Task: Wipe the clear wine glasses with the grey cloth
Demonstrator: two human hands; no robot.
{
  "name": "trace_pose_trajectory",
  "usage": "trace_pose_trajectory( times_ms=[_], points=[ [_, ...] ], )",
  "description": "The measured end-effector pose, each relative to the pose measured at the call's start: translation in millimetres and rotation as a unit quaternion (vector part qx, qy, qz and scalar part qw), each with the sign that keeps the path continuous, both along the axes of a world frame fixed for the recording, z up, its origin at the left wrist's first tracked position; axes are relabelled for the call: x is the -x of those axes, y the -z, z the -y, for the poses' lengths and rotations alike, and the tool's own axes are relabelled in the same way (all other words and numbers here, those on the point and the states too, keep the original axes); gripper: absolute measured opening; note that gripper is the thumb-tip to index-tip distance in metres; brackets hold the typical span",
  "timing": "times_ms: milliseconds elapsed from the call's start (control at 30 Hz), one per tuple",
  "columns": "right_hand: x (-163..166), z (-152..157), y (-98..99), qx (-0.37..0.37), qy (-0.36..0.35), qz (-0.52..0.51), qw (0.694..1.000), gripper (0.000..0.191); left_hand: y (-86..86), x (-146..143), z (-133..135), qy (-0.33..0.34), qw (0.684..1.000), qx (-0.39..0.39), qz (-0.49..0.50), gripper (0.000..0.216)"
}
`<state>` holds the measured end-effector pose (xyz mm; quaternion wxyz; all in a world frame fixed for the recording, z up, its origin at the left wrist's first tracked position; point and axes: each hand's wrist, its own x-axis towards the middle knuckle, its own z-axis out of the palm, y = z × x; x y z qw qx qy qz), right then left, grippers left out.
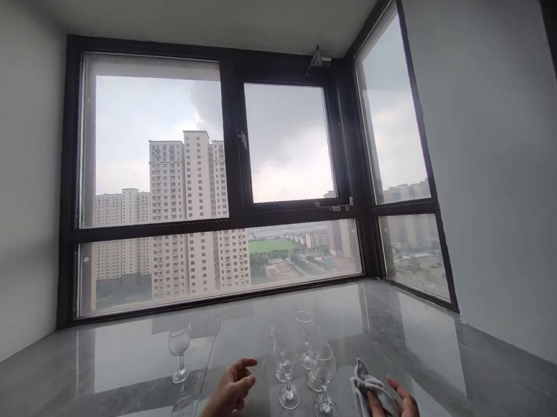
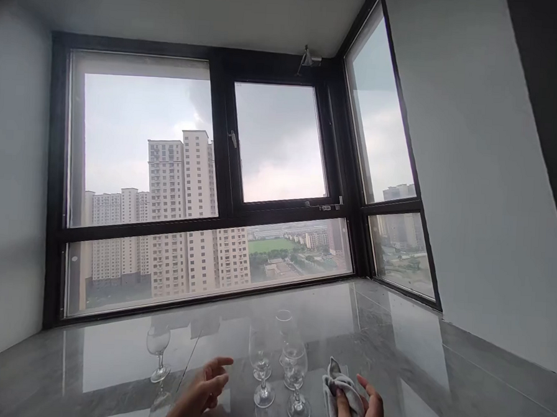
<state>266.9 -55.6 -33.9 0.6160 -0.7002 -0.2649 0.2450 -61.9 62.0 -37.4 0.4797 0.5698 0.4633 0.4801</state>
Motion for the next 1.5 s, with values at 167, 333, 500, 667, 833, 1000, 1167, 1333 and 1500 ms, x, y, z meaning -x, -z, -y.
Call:
trace_pose_trajectory(
  times_ms=[167, 333, 500, 667, 833, 1000, 1167, 1333, 1500],
  points=[
    [11, 5, -1.2, -0.037, 0.031, 0.028, 0.998, 0.074, -11.2, -15, 34, 0.162, 0.982, 0.085, 0.053, 0.06],
    [14, 7, -8.2, -0.044, 0.035, 0.018, 0.998, 0.072, -24.4, -7, 53, 0.237, 0.942, 0.182, 0.156, 0.069],
    [16, 7, -10.0, -0.048, 0.036, 0.013, 0.998, 0.071, -24.2, -22, 50, 0.306, 0.913, 0.215, 0.164, 0.088],
    [16, 9, -9.8, -0.051, 0.045, 0.035, 0.997, 0.07, -19.4, -55, 44, 0.218, 0.958, 0.187, 0.002, 0.086],
    [14, 8, -10.9, -0.019, 0.033, 0.026, 0.999, 0.069, -4.9, -79, 31, 0.088, 0.989, 0.047, -0.112, 0.04],
    [13, 6, -7.3, -0.016, 0.035, 0.027, 0.999, 0.067, -4.8, -74, 27, 0.051, 0.982, -0.061, -0.17, 0.011],
    [15, 8, -8.7, -0.03, 0.043, 0.034, 0.998, 0.067, -7.7, -71, 31, 0.067, 0.977, -0.08, -0.188, 0.01],
    [16, 9, -9.9, -0.025, 0.047, 0.032, 0.998, 0.069, -2.3, -73, 30, 0.061, 0.979, -0.089, -0.173, 0.014],
    [15, 9, -6.4, -0.04, 0.043, 0.036, 0.998, 0.067, 1.2, -73, 29, 0.09, 0.983, -0.07, -0.142, 0.037]
  ],
)
